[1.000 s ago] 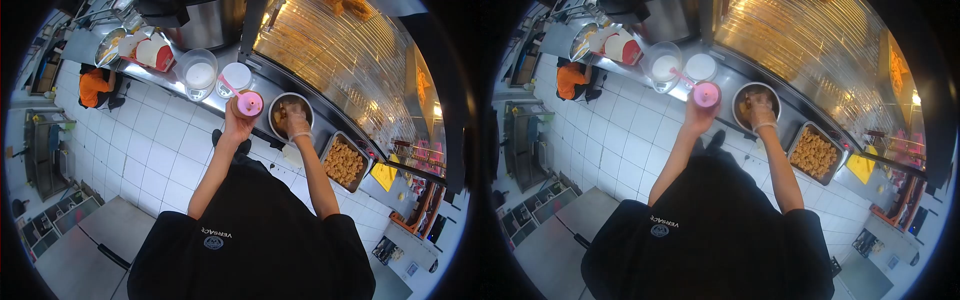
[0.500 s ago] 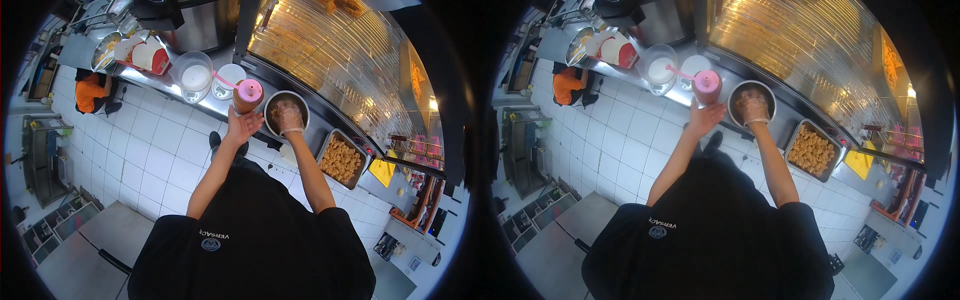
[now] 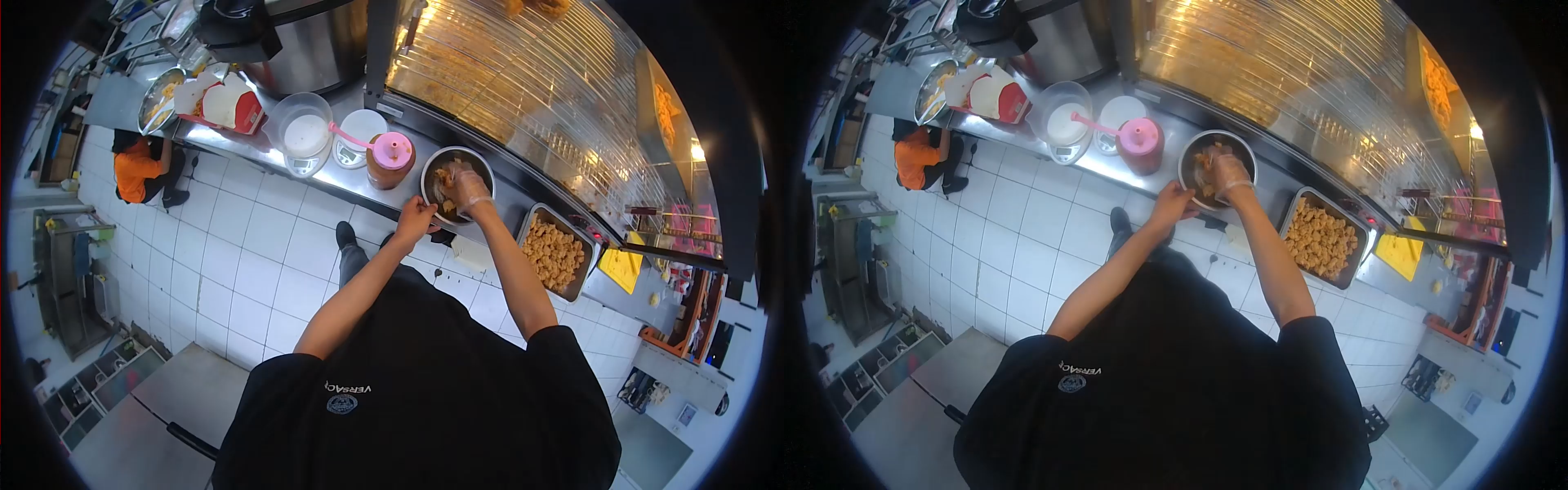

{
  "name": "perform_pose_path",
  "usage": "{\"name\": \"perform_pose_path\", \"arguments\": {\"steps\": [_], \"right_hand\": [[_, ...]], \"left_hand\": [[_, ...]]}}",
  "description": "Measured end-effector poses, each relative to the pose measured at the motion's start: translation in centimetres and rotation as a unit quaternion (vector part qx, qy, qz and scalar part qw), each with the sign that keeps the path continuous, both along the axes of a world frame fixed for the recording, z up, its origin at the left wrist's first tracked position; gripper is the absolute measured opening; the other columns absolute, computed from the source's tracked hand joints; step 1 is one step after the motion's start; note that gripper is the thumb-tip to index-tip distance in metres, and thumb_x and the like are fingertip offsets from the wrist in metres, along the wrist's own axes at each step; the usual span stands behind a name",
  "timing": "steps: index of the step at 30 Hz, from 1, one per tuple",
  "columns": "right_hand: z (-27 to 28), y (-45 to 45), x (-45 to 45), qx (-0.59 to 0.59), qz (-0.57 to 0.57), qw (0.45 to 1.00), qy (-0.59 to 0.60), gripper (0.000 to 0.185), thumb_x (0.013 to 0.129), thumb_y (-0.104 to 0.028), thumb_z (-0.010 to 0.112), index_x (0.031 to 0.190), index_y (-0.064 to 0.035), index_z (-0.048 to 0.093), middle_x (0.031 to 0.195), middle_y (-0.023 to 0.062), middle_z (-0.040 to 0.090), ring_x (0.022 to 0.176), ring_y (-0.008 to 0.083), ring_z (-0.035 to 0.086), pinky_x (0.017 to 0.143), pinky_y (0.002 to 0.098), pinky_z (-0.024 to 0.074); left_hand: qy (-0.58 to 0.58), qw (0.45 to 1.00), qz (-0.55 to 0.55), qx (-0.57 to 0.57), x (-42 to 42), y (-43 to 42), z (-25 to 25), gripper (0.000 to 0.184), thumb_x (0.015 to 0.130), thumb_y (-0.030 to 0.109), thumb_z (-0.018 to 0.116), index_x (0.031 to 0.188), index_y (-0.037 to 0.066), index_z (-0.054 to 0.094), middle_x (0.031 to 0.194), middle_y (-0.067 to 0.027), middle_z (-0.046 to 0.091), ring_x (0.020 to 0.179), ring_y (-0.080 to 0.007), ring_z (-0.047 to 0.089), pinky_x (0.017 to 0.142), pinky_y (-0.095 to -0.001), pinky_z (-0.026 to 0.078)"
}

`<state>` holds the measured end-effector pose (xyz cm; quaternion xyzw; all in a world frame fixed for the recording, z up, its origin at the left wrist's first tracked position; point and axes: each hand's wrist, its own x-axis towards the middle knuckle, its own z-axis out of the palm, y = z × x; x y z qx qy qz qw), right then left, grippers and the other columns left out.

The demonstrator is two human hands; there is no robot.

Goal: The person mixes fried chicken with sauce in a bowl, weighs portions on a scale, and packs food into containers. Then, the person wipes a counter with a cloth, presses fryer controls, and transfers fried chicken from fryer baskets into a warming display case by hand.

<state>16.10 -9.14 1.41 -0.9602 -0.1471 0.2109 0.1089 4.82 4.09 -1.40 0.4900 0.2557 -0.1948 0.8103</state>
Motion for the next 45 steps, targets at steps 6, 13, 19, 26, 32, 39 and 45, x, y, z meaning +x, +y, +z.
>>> {"name": "perform_pose_path", "arguments": {"steps": [6, 13, 19, 26, 32, 39, 45], "right_hand": [[0.0, -1.2, -2.5, 0.103, 0.097, 0.977, -0.158, 0.064, 0.075, -0.015, 0.073, 0.133, -0.0125, 0.046, 0.117, 0.0259, 0.058, 0.106, 0.0408, 0.059, 0.094, 0.0431, 0.0468], [1.3, -0.9, -0.5, 0.102, 0.007, 0.994, -0.045, 0.058, 0.075, -0.008, 0.067, 0.130, -0.0133, 0.048, 0.122, 0.0221, 0.058, 0.104, 0.0413, 0.060, 0.087, 0.0450, 0.0502], [1.0, 0.3, -3.1, 0.087, 0.144, 0.967, -0.189, 0.068, 0.069, -0.013, 0.075, 0.131, -0.0126, 0.047, 0.132, 0.0271, 0.047, 0.113, 0.0435, 0.054, 0.095, 0.0436, 0.0470], [-0.3, 0.1, -0.4, 0.077, 0.025, 0.995, -0.060, 0.055, 0.073, -0.017, 0.071, 0.125, -0.0126, 0.057, 0.124, 0.0248, 0.054, 0.108, 0.0406, 0.057, 0.094, 0.0443, 0.0470], [2.2, 0.9, -2.8, 0.010, 0.086, 0.975, -0.206, 0.049, 0.075, -0.021, 0.069, 0.122, -0.0105, 0.060, 0.126, 0.0240, 0.054, 0.110, 0.0397, 0.057, 0.096, 0.0423, 0.0457], [-0.2, -0.8, 0.9, 0.061, -0.044, 0.993, 0.092, 0.052, 0.072, -0.019, 0.070, 0.122, -0.0116, 0.061, 0.132, 0.0293, 0.048, 0.123, 0.0426, 0.047, 0.102, 0.0433, 0.0416], [1.0, 0.4, -2.5, 0.046, 0.110, 0.982, -0.144, 0.047, 0.072, -0.016, 0.069, 0.119, -0.0116, 0.062, 0.134, 0.0230, 0.049, 0.108, 0.0440, 0.057, 0.094, 0.0438, 0.0477]], "left_hand": [[-0.002, 1.000, 0.004, -0.026, -0.4, 0.1, -0.4, 0.014, 0.094, 0.013, 0.056, 0.099, 0.006, 0.046, 0.089, -0.0056, 0.057, 0.080, -0.0172, 0.067, 0.064, -0.0296, 0.058], [-0.006, 1.000, -0.008, -0.028, -0.7, 0.0, 0.2, 0.013, 0.095, 0.014, 0.055, 0.101, 0.006, 0.047, 0.091, -0.0058, 0.058, 0.082, -0.0179, 0.067, 0.065, -0.0293, 0.058], [-0.012, 1.000, 0.011, -0.021, -0.2, 0.3, 0.1, 0.013, 0.095, 0.013, 0.055, 0.101, 0.006, 0.047, 0.091, -0.0069, 0.058, 0.081, -0.0178, 0.067, 0.065, -0.0289, 0.058], [-0.010, 1.000, 0.006, -0.020, -0.8, 0.0, 0.1, 0.014, 0.095, 0.013, 0.054, 0.102, 0.005, 0.045, 0.091, -0.0077, 0.058, 0.081, -0.0188, 0.067, 0.065, -0.0297, 0.058], [-0.009, 0.999, -0.003, -0.036, -1.0, 0.2, -0.1, 0.017, 0.095, 0.013, 0.055, 0.107, 0.006, 0.046, 0.101, -0.0094, 0.058, 0.089, -0.0217, 0.066, 0.074, -0.0328, 0.057], [-0.020, 1.000, 0.013, -0.017, -0.7, 0.0, 0.1, 0.014, 0.095, 0.012, 0.054, 0.103, 0.006, 0.045, 0.090, -0.0076, 0.059, 0.079, -0.0189, 0.068, 0.064, -0.0295, 0.058], [-0.004, 1.000, -0.010, -0.024, -1.0, 0.4, 0.7, 0.019, 0.095, 0.013, 0.055, 0.111, 0.005, 0.046, 0.105, -0.0098, 0.058, 0.095, -0.0228, 0.065, 0.077, -0.0334, 0.057]]}}
